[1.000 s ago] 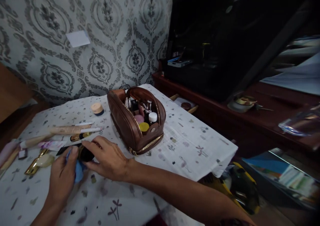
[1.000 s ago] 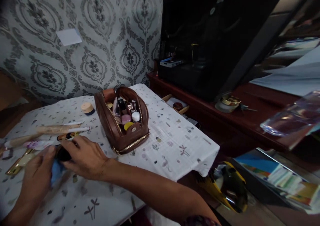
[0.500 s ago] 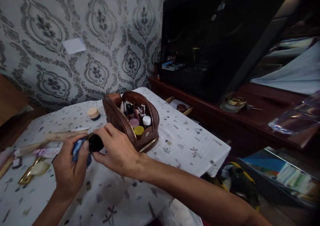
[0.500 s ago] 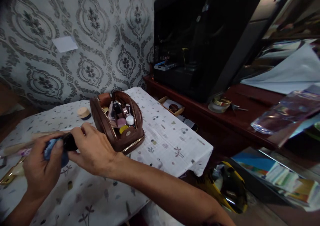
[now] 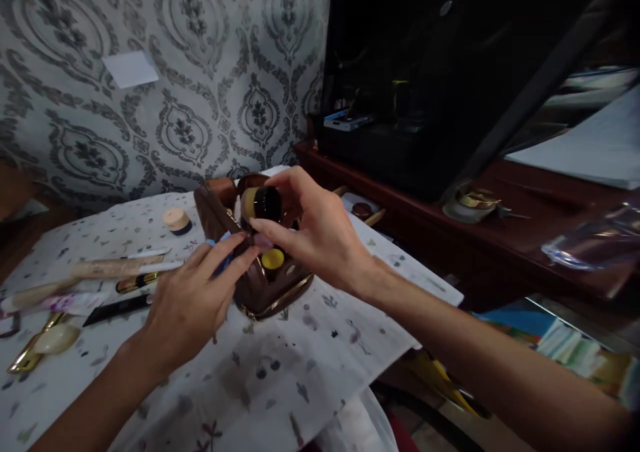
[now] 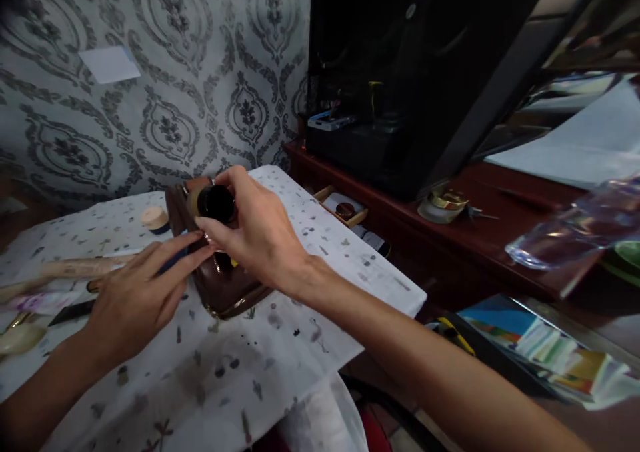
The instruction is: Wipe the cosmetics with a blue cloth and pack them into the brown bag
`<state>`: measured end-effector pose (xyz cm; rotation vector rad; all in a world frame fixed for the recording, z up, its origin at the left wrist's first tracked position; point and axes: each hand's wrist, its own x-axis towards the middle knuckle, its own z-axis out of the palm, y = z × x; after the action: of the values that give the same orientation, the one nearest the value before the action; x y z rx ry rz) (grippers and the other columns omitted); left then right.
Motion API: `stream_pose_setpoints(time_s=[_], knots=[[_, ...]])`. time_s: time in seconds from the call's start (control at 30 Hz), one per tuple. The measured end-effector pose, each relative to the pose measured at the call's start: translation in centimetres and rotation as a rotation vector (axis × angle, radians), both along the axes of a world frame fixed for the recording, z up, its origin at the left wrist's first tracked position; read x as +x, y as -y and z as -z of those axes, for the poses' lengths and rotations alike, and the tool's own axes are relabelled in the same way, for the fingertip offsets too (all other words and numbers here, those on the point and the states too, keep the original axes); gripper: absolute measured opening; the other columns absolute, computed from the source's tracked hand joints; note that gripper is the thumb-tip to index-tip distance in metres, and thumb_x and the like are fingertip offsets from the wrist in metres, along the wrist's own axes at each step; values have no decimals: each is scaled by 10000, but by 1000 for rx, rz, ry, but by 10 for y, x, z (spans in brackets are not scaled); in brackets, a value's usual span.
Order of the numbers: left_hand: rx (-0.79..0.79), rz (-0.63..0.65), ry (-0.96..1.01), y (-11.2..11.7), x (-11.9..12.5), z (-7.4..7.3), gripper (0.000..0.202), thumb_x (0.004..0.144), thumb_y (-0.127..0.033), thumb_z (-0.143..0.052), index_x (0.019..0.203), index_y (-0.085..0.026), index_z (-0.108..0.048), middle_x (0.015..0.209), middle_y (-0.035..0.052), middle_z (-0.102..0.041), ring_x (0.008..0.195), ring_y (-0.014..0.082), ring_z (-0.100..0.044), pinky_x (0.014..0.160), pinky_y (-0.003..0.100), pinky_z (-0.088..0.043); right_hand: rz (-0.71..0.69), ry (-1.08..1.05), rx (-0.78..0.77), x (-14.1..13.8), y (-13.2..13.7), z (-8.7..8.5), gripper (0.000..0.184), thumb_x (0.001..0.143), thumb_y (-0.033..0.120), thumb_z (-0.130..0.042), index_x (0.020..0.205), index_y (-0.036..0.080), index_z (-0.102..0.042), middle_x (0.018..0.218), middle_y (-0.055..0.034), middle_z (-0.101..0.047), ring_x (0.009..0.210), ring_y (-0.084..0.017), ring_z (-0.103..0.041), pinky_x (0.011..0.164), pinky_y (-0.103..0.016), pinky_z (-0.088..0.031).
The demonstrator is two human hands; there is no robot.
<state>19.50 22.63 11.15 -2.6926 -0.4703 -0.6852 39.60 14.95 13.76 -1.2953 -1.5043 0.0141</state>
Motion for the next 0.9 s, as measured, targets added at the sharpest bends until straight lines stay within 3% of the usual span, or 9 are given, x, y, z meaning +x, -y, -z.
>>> stream_pose_setpoints(time_s=[0.13, 0.37, 0.53, 0.67, 0.8, 0.9], knots=[[69, 73, 16, -5, -8, 6, 453, 917, -143, -428, 1307, -298, -598, 1305, 66, -653, 1041, 263, -663, 768, 365, -588, -78, 173, -116, 13, -8, 1, 230, 805, 223, -719, 995, 200, -590, 852, 30, -610, 764, -143, -609, 706, -279, -491], [78, 213, 121, -14, -13, 14, 436, 865, -37, -544, 1271, -179, -616, 1247, 113, -675, 940, 218, -665, 739, 315, -557, -323, 539, -576, 17, -28, -13, 190, 786, 88, -689, 942, 167, -615, 980, -52, -643, 848, -175, -600, 727, -290, -455], [32, 243, 52, -23, -23, 21, 529, 867, -29, -541, 1357, -225, -582, 1367, 90, -607, 979, 220, -661, 719, 305, -570, -544, 661, -819, 14, -48, -21, 186, 783, -13, -593, 834, 158, -645, 823, -24, -659, 779, -152, -605, 677, -258, -445], [-93, 187, 113, -20, -25, 32, 496, 962, -185, -454, 1446, -283, -500, 1435, 72, -551, 986, 238, -645, 742, 355, -578, -646, 723, -902, 7, -59, -19, 190, 823, -14, -563, 806, 155, -647, 847, -27, -680, 779, -144, -619, 698, -267, -470], [-119, 140, 182, -14, -22, 41, 544, 1018, -485, -259, 1511, -309, -407, 1431, 73, -556, 946, 267, -655, 653, 396, -572, -592, 814, -899, -4, -63, -12, 146, 855, 30, -598, 831, 161, -656, 932, -59, -702, 896, -186, -652, 811, -319, -507], [-132, 110, 174, -13, -21, 41, 624, 984, -609, -237, 1524, -330, -375, 1451, 51, -539, 941, 275, -660, 608, 400, -573, -572, 919, -865, -7, -63, -2, 133, 882, 57, -585, 834, 157, -658, 944, -72, -711, 914, -195, -657, 845, -334, -520]])
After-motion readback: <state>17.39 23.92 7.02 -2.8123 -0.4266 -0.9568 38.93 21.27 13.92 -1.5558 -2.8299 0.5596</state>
